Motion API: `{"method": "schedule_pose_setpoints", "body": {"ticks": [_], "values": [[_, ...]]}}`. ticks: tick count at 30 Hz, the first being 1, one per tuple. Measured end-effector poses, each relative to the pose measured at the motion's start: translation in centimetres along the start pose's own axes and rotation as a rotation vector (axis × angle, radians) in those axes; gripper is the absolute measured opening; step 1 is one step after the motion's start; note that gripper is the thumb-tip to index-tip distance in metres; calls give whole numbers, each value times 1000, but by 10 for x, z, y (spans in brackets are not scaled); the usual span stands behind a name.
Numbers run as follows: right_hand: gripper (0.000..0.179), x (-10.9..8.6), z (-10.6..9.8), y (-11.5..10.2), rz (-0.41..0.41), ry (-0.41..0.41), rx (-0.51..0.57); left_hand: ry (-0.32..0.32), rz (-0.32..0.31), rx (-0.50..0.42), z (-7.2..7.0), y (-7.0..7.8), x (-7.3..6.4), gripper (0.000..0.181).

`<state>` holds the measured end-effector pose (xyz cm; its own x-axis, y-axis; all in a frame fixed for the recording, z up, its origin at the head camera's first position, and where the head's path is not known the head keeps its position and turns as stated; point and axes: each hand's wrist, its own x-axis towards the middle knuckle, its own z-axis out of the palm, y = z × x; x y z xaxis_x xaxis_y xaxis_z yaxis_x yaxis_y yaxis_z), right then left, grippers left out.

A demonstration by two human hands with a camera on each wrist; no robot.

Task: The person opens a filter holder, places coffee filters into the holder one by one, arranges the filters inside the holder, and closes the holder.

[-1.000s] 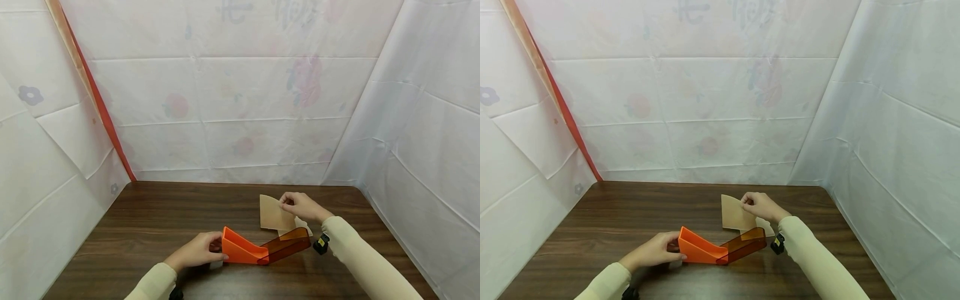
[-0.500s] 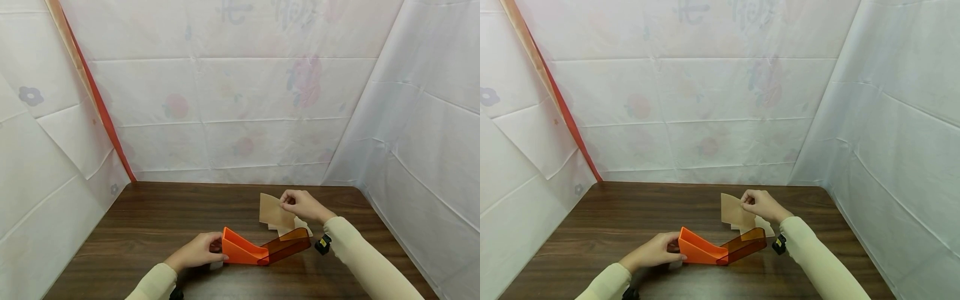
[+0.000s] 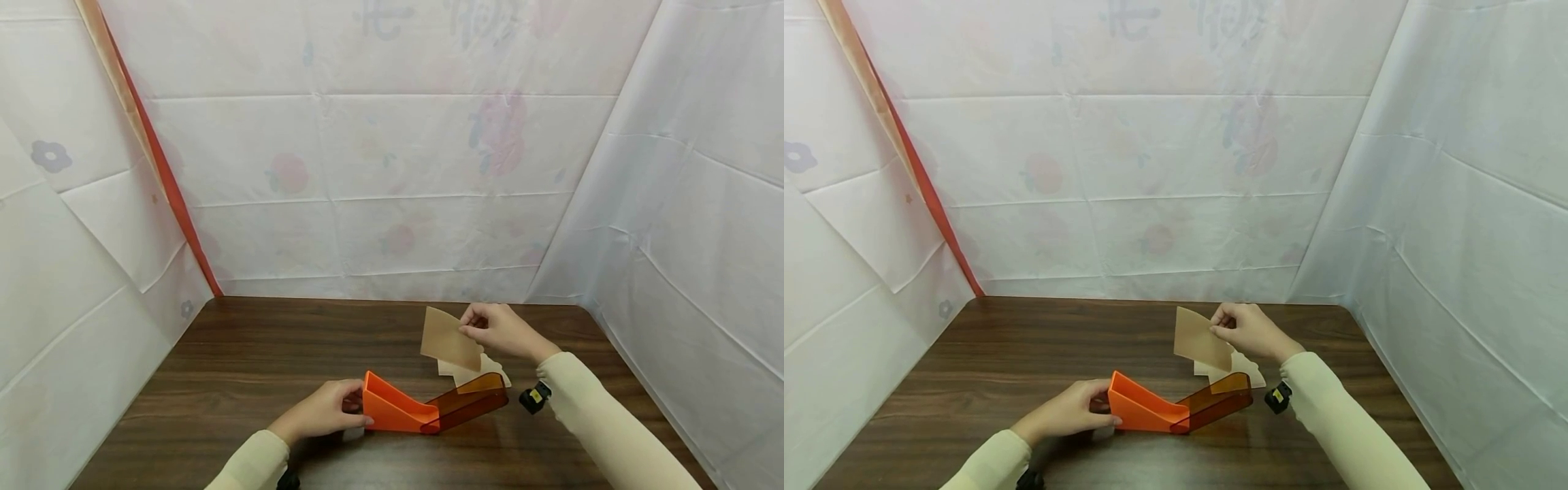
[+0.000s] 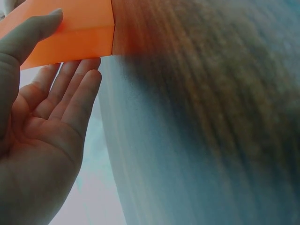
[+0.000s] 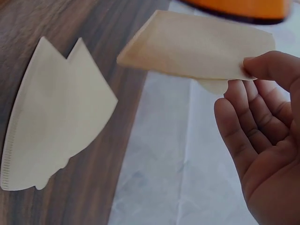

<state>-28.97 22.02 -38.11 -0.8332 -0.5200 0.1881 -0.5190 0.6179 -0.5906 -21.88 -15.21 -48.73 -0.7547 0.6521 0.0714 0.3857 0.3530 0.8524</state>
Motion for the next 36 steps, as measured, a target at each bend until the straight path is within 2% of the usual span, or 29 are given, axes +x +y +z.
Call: {"method": "schedule_pose_setpoints", "body": {"ticks": [8, 16, 25, 36], "values": [[7, -3, -7, -13, -51, 6, 20, -1, -12, -7, 0, 0, 0, 32], [9, -5, -8, -21, -63, 1, 40, 0, -6, 6, 0, 0, 0, 32], [6, -8, -7, -35, -67, -11, 77, 0, -13, 19, 0, 1, 1, 32], [5, -8, -3, -45, -134, -43, 103, -4, -22, 13, -1, 2, 1, 33]]}}
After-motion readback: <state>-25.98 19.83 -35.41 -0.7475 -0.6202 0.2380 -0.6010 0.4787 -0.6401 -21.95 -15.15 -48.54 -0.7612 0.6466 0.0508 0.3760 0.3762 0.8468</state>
